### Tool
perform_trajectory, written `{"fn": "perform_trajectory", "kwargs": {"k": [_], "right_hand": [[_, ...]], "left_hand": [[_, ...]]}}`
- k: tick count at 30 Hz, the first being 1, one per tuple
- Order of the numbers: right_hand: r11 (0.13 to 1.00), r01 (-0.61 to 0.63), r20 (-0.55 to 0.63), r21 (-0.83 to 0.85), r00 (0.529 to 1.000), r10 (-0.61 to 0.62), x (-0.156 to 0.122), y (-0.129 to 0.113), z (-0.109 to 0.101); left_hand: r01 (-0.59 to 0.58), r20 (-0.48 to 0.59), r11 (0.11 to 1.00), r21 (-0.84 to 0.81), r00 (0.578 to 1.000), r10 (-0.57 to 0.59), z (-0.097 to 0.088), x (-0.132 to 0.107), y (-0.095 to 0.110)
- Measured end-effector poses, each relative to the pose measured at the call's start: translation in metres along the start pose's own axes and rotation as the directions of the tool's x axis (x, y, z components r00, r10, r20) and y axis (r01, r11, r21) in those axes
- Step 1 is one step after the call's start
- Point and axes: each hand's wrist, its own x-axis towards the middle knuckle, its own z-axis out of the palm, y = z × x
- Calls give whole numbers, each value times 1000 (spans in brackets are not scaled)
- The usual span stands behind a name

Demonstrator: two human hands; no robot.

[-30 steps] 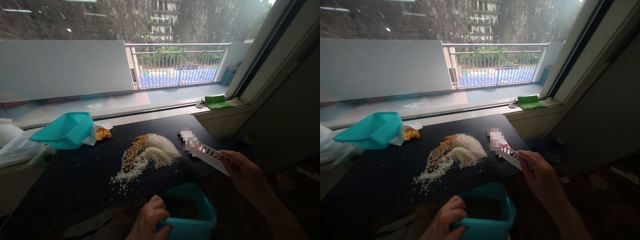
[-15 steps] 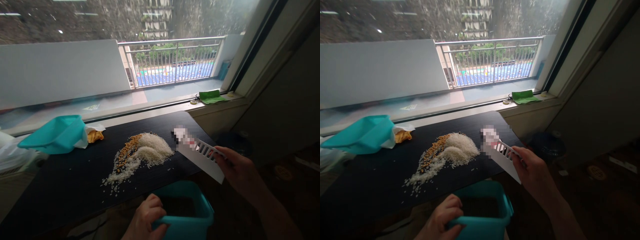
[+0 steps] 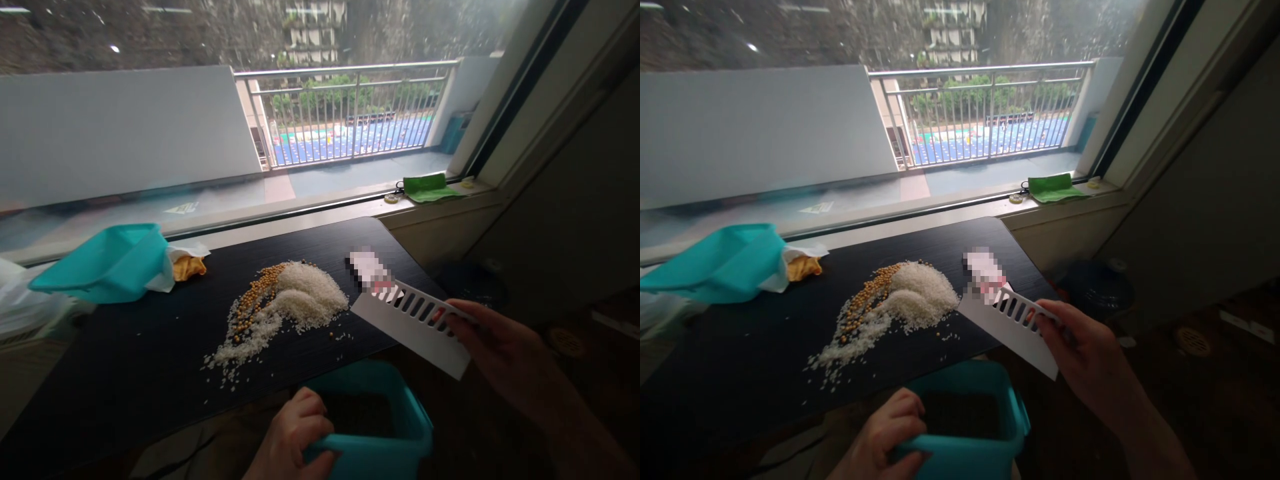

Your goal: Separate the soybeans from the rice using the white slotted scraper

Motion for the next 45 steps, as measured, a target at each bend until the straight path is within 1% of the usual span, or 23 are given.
{"fn": "perform_trajectory", "kwargs": {"k": [2,5,9,14,16,19,20,22,24,25,27,29,31,35,37,40,42,45], "right_hand": [[1000,-18,0,17,1000,18,-3,-1,-3],[998,-39,46,50,998,36,-6,-1,-2],[992,-59,145,110,989,43,-11,-5,5],[987,-45,288,153,958,-1,-16,-18,19],[985,-42,331,166,943,-16,-10,-16,25],[984,-49,371,169,928,-18,13,-6,35],[986,-43,365,160,931,-19,21,-2,38],[991,6,280,133,959,-43,37,0,46],[991,59,209,121,974,-83,45,-7,57],[989,86,197,123,974,-109,46,-13,64],[981,139,221,135,961,-167,45,-30,81],[974,181,268,139,940,-213,42,-48,101],[970,189,313,153,922,-229,41,-61,120],[971,195,377,140,896,-234,50,-73,147],[968,214,394,131,885,-249,56,-77,155],[965,238,423,110,868,-262,62,-85,161],[964,245,452,103,852,-264,64,-90,162],[968,237,475,86,844,-249,66,-93,158]], "left_hand": [[11,-5,1000,-2,1000,-11,-1,-1,2],[19,-16,1000,-7,1000,-19,-2,-2,6],[51,-52,999,-8,997,-51,-7,-10,9],[55,-100,998,18,994,-53,-16,-27,7],[57,-132,998,20,990,-54,-19,-34,4],[78,-181,997,22,981,-72,-23,-44,0],[88,-193,996,26,978,-81,-24,-47,-1],[99,-207,994,41,974,-89,-26,-54,-4],[95,-221,994,60,972,-80,-30,-61,-6],[100,-226,992,70,971,-82,-32,-65,-7],[133,-238,987,85,965,-109,-36,-73,-10],[176,-252,980,96,956,-147,-41,-82,-13],[207,-268,972,108,948,-172,-46,-89,-16],[238,-294,963,123,936,-193,-56,-99,-18],[254,-305,959,123,930,-207,-61,-103,-19],[287,-315,950,119,919,-238,-66,-108,-20],[304,-320,945,123,913,-252,-67,-110,-21],[314,-320,941,129,911,-261,-67,-113,-24]]}}
